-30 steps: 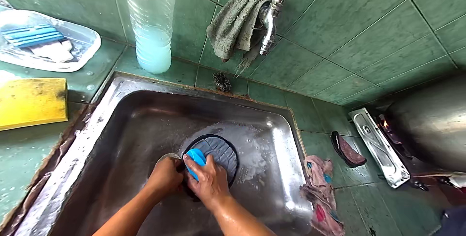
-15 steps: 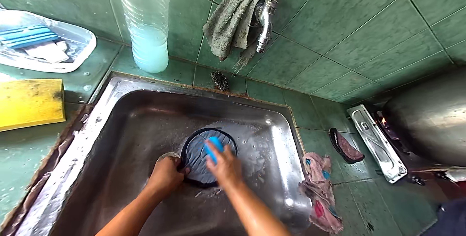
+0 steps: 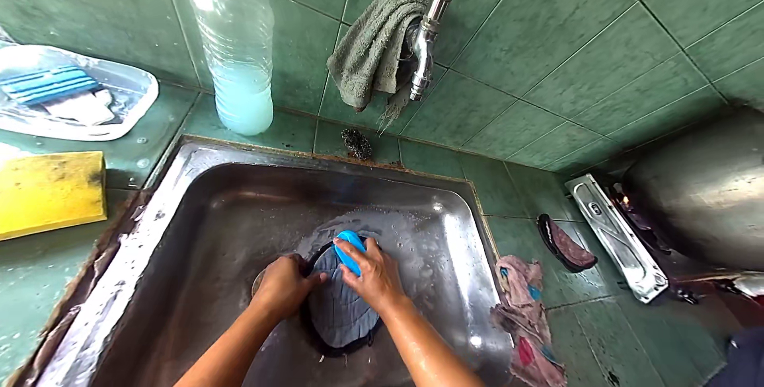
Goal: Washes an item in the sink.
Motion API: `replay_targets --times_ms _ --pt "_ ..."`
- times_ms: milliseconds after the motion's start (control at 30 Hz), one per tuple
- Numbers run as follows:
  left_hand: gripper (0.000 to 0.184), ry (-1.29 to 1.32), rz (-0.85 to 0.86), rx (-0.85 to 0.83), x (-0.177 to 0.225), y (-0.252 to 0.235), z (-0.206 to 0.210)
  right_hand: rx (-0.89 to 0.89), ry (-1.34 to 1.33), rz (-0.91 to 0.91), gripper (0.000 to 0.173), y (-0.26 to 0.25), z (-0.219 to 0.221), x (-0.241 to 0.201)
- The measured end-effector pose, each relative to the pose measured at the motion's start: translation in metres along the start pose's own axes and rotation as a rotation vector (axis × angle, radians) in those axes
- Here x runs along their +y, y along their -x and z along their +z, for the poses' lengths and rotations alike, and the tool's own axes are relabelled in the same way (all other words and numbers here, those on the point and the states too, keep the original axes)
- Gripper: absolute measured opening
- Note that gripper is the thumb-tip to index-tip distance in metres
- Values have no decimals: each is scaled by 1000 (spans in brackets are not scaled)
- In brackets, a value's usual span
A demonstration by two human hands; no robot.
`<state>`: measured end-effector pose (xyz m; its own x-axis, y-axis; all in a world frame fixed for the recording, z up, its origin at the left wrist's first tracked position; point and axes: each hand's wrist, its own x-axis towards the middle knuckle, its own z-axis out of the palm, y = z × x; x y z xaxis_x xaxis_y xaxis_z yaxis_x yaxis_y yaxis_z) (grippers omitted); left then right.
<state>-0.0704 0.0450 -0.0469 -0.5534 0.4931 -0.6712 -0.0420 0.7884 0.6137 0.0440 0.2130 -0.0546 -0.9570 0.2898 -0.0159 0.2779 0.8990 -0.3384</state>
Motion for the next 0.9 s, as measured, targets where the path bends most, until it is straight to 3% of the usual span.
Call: replay_targets --times_ms 100,167,267,400,467,533,600,767,833,900 --pt "20 84 32 -71 -8 -5 9 55 -45 131 48 3 9 -55" --pt "15 113 11 -71 -16 -2 7 -24 -34 175 48 6 13 -69" --pt "23 126 -21 -58 -27 4 1 114 49 161 46 9 15 -26" --pt "23 82 13 -51 -16 4 6 10 160 396 49 -13 -16 17" --pt "22 68 18 -49 -10 4 9 20 131 355 50 -14 -15 -9" --pt "19 55 29 -29 -11 4 7 42 87 199 47 0 0 -48" --pt "17 38 38 -11 -19 6 1 40 78 91 44 15 11 -59" --pt "22 20 40 -21 -19 10 -1 -16 184 327 49 -4 -15 8" --pt "22 6 31 -17 -16 9 0 -32 159 336 50 -6 -14 -7" --pt "21 1 35 -9 -17 9 0 -7 91 213 48 5 2 -46"
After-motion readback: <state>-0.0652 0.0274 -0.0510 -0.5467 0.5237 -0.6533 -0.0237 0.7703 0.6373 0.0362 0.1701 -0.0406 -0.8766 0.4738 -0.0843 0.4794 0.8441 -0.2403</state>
